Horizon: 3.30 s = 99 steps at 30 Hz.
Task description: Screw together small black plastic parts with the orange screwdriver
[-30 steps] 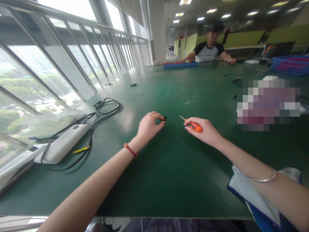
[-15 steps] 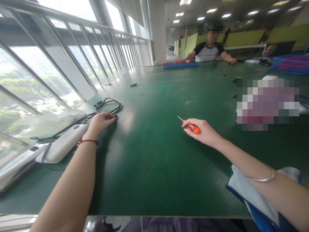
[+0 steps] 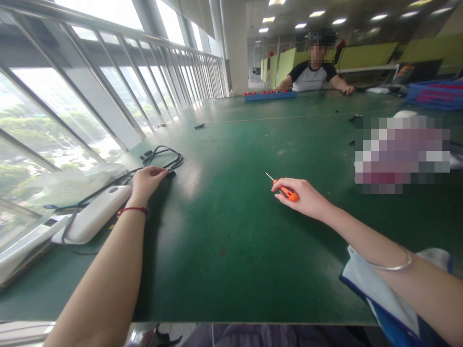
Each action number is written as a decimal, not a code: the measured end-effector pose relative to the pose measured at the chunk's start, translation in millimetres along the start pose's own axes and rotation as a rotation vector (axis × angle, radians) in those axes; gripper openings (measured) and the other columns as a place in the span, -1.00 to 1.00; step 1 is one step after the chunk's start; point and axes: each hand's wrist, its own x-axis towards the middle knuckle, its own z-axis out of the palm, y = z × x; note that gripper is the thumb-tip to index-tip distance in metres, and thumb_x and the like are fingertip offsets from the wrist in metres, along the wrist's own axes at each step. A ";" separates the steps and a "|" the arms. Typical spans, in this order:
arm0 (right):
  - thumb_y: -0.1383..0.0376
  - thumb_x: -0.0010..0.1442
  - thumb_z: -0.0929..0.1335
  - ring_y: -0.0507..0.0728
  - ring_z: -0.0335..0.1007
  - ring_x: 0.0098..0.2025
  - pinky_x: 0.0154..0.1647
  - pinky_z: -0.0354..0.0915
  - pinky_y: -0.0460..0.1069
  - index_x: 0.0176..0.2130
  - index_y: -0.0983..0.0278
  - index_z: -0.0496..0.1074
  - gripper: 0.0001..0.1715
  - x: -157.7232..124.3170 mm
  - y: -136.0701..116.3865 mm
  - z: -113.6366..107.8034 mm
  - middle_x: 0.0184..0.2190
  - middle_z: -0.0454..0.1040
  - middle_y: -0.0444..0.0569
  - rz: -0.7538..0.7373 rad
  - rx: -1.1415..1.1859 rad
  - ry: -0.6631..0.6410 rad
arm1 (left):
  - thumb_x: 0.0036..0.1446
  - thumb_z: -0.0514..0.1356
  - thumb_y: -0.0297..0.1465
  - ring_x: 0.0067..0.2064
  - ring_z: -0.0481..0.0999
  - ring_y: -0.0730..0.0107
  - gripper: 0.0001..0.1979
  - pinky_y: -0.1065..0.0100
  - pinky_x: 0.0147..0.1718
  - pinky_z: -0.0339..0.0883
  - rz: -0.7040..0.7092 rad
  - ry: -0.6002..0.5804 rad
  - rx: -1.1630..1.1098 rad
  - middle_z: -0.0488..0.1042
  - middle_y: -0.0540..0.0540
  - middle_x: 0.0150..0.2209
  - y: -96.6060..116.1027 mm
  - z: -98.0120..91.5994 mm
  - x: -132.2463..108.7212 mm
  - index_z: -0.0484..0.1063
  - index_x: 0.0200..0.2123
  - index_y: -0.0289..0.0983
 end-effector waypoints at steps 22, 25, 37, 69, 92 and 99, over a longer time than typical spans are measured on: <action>0.28 0.13 0.34 0.13 0.45 -0.26 -0.18 0.34 0.05 -0.22 0.20 0.46 -0.84 0.4 0.8 0.9 -0.19 0.52 -0.03 -0.034 -0.080 -0.015 | -0.01 0.28 -0.29 -0.26 0.47 0.38 -0.68 0.44 -0.26 0.27 0.070 -0.027 0.050 0.56 0.01 -0.36 -8.5 2.7 1.1 0.55 -0.18 -0.33; 0.25 0.13 0.36 0.12 0.45 -0.28 -0.22 0.34 0.04 -0.22 0.19 0.46 -0.84 0.5 0.5 1.3 -0.21 0.53 -0.04 -0.036 -0.088 -0.003 | -0.02 0.27 -0.24 -0.29 0.49 0.31 -0.67 0.40 -0.31 0.28 0.052 -0.007 0.083 0.56 -0.05 -0.37 1.9 6.5 0.3 0.56 -0.19 -0.30; 0.24 0.14 0.35 0.12 0.42 -0.28 -0.22 0.32 0.03 -0.22 0.19 0.45 -0.83 -0.6 -4.6 1.3 -0.22 0.52 -0.06 -0.005 -0.075 0.012 | 0.07 0.24 -0.35 -0.28 0.56 0.36 -0.84 0.36 -0.21 0.42 0.575 -0.535 -0.419 0.60 -0.09 -0.30 163.1 73.3 -114.9 0.54 -0.30 -0.30; 0.37 0.16 0.31 0.14 0.45 -0.18 -0.14 0.34 0.02 -0.16 0.17 0.39 -0.79 1.6 0.5 15.0 -0.17 0.48 -0.05 -0.064 0.100 0.150 | 0.04 0.25 -0.45 -0.35 0.48 0.44 -0.91 0.41 -0.32 0.40 0.661 -0.574 -0.440 0.53 -0.02 -0.36 178.5 93.8 -126.6 0.55 -0.34 -0.23; 0.31 0.19 0.36 0.04 0.50 -0.39 -0.43 0.36 -0.11 -0.24 0.17 0.33 -0.89 -12.2 -10.3 -5.6 -0.39 0.52 -0.14 -0.099 0.222 0.456 | 0.11 0.18 -0.45 -0.26 0.47 0.39 -0.87 0.36 -0.25 0.38 0.783 -0.472 -0.315 0.49 -0.05 -0.27 184.7 112.4 -113.5 0.51 -0.27 -0.23; 0.37 0.17 0.36 0.00 0.48 -0.44 -0.47 0.35 -0.15 -0.28 0.17 0.34 -0.89 -16.5 -11.2 -7.4 -0.44 0.50 -0.18 -0.148 0.167 0.479 | 0.11 0.19 -0.45 -0.24 0.48 0.38 -0.89 0.37 -0.27 0.37 0.727 -0.422 -0.285 0.49 -0.04 -0.27 185.0 112.4 -113.9 0.51 -0.28 -0.22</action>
